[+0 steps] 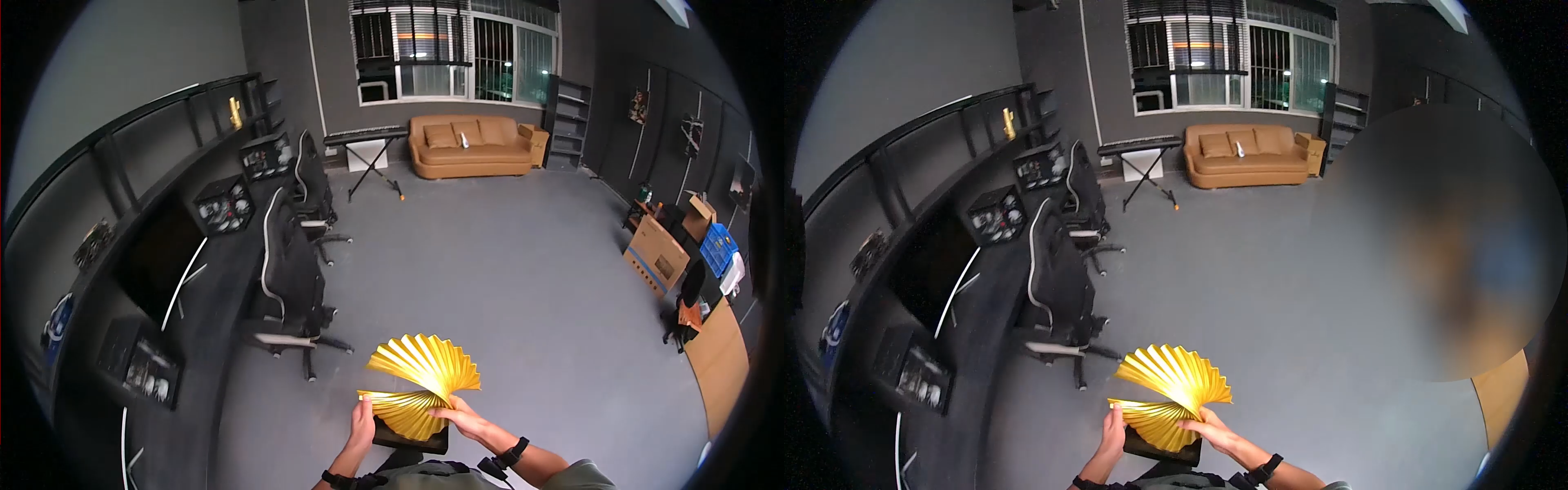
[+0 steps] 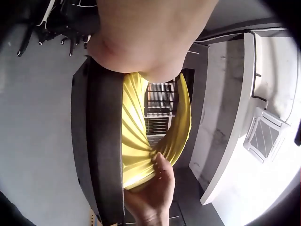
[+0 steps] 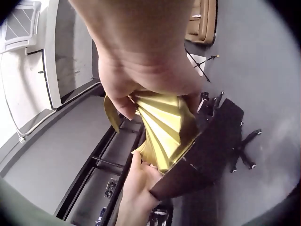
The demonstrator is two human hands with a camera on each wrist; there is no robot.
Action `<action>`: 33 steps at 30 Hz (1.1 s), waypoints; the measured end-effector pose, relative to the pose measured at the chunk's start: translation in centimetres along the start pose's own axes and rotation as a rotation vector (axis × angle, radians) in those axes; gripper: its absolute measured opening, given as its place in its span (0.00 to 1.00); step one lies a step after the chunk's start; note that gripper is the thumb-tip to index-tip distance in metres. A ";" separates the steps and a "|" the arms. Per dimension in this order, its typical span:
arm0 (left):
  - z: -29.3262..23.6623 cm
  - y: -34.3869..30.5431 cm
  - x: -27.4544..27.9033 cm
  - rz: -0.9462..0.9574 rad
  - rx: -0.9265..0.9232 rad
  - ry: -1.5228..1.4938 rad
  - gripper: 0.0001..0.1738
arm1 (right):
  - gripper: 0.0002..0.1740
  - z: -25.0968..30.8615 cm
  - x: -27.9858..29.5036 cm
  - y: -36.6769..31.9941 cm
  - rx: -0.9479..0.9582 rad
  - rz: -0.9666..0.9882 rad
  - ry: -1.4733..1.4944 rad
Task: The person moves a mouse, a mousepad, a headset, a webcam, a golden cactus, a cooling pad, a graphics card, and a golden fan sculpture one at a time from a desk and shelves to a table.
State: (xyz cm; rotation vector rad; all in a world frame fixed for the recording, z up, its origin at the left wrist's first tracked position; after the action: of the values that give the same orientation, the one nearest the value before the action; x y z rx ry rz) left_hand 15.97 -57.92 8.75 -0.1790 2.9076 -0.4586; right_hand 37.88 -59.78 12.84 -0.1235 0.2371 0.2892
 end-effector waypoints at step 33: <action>-24.6 59.6 -12.3 -0.079 -0.085 -0.025 0.24 | 0.27 15.5 21.3 66.8 -0.184 0.316 0.464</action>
State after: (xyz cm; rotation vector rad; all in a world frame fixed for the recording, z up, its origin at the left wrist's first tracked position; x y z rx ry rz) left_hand 17.55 7.43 15.04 -0.3100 2.9056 -0.3424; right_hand 41.24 11.82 16.72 -0.3375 0.6940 0.5971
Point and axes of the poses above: each hand's wrist, its own y-axis towards the middle knuckle, its own x-axis out of the back of the hand, z = x × y, the point moved 5 cm from there along y, towards the middle knuckle, and after that the axes turned 10 degrees about x, right-handed, at the moved point
